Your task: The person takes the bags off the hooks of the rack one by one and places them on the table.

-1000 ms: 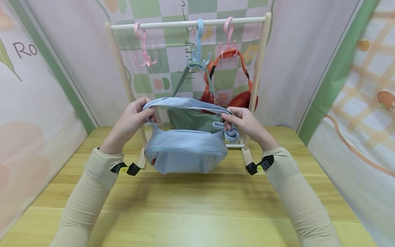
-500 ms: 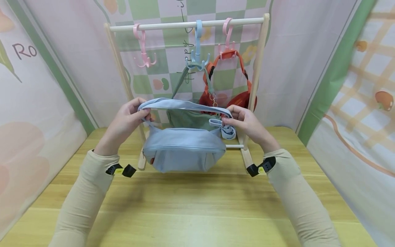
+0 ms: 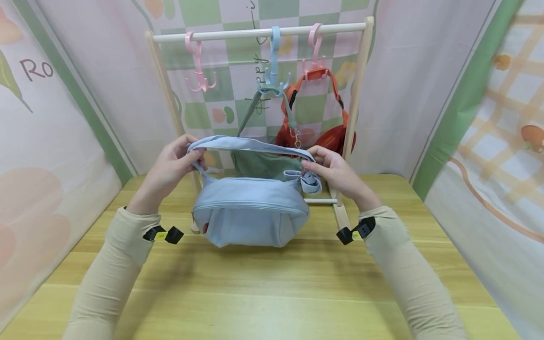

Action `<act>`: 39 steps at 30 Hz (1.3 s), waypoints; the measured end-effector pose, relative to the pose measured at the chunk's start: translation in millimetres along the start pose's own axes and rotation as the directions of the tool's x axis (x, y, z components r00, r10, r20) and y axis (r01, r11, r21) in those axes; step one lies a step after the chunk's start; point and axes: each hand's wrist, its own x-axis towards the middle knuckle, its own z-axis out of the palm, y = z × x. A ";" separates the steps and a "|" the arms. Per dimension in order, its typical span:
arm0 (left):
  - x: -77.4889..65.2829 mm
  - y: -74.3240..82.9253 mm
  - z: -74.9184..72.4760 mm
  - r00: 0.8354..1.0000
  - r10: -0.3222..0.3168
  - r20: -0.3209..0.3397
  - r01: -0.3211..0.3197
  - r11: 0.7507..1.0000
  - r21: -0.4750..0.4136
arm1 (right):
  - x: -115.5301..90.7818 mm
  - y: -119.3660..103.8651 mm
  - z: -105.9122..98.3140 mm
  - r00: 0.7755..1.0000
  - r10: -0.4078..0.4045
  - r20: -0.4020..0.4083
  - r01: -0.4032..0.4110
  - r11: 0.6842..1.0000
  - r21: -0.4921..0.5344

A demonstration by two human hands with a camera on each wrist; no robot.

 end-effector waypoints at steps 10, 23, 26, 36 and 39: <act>-1.7 -3.7 -5.1 0.998 -0.019 -0.062 0.023 0.997 0.072 | 4.1 5.9 7.0 0.998 -0.006 0.060 0.003 0.999 0.038; -9.6 -12.5 -16.1 0.992 -0.084 -0.097 0.100 0.981 0.169 | 6.4 16.2 18.3 0.991 0.093 0.094 -0.099 0.993 0.059; -11.8 -13.2 -19.5 0.991 -0.089 -0.103 0.108 0.974 0.200 | 8.7 17.5 21.9 0.990 0.103 0.099 -0.110 0.991 0.073; -20.7 -16.6 -29.7 0.988 -0.109 -0.106 0.131 0.965 0.229 | 12.7 22.8 36.2 0.983 0.118 0.138 -0.134 0.985 0.110; -22.6 -16.8 -32.3 0.987 -0.117 -0.110 0.140 0.962 0.236 | 14.6 23.6 39.4 0.983 0.116 0.143 -0.133 0.984 0.115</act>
